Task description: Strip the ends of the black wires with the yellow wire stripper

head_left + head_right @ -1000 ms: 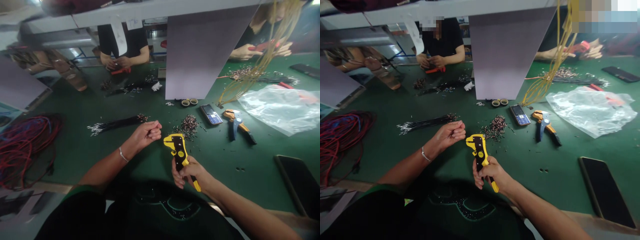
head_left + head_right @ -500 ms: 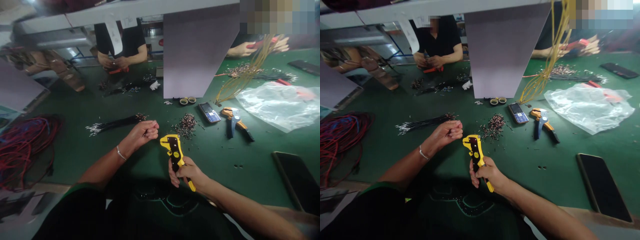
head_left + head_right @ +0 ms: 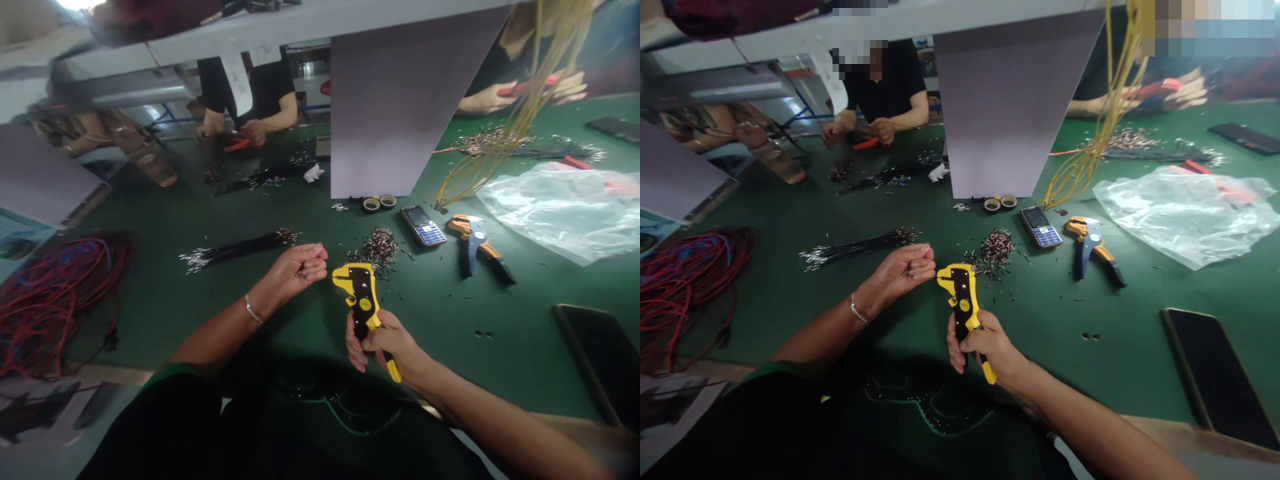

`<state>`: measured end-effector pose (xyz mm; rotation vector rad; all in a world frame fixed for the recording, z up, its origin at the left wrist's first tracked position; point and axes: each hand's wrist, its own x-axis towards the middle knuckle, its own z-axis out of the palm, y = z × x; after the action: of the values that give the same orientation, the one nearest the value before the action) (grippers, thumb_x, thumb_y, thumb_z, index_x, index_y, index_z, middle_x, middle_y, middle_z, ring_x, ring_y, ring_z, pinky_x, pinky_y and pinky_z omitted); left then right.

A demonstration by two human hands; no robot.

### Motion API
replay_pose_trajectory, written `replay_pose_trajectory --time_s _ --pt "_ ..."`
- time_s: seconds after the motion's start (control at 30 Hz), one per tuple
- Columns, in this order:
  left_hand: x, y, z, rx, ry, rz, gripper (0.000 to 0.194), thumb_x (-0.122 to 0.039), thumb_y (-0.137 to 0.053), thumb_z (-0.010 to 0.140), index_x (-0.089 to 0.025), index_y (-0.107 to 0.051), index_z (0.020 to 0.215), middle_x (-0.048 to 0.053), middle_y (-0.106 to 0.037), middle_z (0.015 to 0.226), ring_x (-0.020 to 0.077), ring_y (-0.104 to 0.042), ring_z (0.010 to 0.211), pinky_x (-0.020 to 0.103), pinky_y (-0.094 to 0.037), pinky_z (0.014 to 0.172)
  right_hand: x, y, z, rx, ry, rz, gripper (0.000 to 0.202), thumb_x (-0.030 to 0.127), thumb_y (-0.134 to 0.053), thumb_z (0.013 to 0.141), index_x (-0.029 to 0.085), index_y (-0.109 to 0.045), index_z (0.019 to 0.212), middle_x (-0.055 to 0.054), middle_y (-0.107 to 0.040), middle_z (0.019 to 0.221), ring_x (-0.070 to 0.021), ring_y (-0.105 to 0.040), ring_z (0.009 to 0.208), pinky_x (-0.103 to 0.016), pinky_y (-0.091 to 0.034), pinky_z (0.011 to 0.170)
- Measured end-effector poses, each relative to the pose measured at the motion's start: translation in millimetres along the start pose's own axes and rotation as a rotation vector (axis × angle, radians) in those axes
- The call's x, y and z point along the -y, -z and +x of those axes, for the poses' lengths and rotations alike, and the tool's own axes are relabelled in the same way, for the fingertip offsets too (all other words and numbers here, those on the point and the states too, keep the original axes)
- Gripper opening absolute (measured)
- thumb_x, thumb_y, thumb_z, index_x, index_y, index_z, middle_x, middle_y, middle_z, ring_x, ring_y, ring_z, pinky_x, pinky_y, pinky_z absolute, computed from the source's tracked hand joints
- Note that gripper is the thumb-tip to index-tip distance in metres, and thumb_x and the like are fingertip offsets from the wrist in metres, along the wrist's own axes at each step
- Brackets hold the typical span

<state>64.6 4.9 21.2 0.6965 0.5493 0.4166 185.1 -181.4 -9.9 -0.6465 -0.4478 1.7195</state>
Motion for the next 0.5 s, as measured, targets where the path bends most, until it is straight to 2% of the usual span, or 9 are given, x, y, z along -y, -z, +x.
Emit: replay_pose_trajectory --time_s 0.33,0.5 --pt "-6 2.1 -4 -0.008 0.0 0.003 0.02 -0.013 -0.058 0.085 -0.007 -0.06 0.066 -0.006 -0.03 0.048 0.0031 -0.028 0.04 0.014 -0.029 0.039 2 -2 -1 0.016 -0.03 -0.042 0.019 0.006 -0.055 0.057 0.012 -0.059 0.074 0.0 -0.056 0.06 -0.0097 -0.047 0.043 -0.025 -0.043 0.041" --pt "-12 4.3 -4 -0.01 -0.024 0.037 0.018 -0.013 -0.06 0.083 -0.006 -0.06 0.066 -0.007 -0.029 0.047 0.003 -0.027 0.04 0.015 -0.028 0.039 4 -4 0 0.033 -0.061 -0.027 0.023 0.005 -0.052 0.055 0.013 -0.059 0.076 0.001 -0.056 0.06 -0.0097 -0.047 0.044 -0.025 -0.042 0.042"
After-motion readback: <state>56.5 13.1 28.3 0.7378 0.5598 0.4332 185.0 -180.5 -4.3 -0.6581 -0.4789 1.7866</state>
